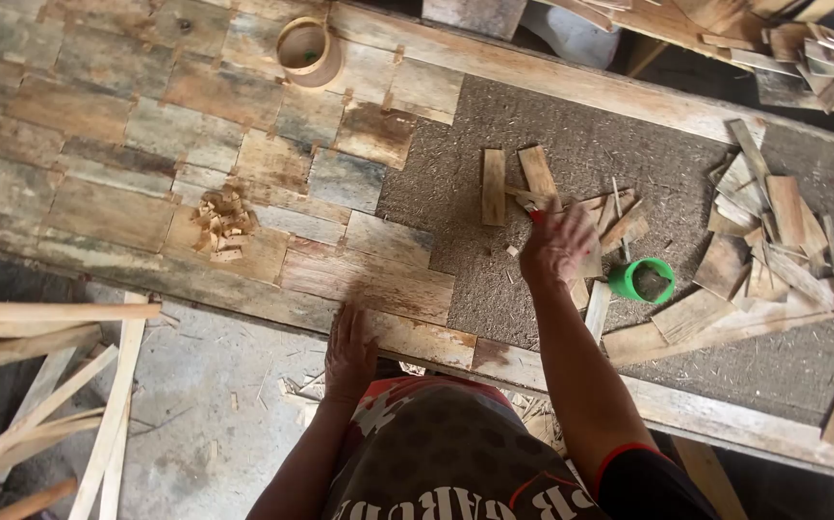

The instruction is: Apply adhesive and place small wooden tiles onto a surface, then use a utility knife to trim and score them.

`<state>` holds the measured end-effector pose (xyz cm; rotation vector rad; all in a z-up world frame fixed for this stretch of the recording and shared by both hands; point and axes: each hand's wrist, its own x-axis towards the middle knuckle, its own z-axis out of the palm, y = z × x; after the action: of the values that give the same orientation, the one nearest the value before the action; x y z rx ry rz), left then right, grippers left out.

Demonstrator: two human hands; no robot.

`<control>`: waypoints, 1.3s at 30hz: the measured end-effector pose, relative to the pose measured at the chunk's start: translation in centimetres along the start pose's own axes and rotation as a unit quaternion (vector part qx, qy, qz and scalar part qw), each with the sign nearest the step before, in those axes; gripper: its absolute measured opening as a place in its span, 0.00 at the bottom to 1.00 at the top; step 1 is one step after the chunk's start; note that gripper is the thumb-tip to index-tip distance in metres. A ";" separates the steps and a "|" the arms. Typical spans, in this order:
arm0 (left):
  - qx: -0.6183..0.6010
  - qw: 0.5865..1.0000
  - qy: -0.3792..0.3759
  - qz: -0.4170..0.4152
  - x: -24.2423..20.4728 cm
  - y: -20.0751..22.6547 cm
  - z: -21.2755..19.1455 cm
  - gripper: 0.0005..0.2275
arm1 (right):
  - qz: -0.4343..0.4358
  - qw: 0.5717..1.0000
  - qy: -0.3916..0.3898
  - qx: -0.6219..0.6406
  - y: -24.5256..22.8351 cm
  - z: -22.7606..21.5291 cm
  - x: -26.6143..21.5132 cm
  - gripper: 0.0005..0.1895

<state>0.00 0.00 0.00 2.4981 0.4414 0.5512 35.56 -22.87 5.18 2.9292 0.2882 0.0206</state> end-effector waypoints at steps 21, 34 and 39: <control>0.036 0.998 0.014 -0.050 -3.4 2.0 -0.7 0.33 | -0.249 0.942 0.059 -0.219 0.4 -1.9 3.6 0.39; 0.030 0.999 -0.006 0.042 2.6 2.6 1.1 0.29 | -0.141 0.969 0.072 -0.190 3.9 -1.7 4.9 0.37; 0.041 0.994 -0.082 0.059 9.2 4.3 1.4 0.33 | -0.190 0.973 -0.001 -0.132 0.8 -5.3 -0.9 0.38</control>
<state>9.41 -0.19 4.03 2.6359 0.2583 0.3754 34.62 -22.82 10.52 2.5659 0.7754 -0.0015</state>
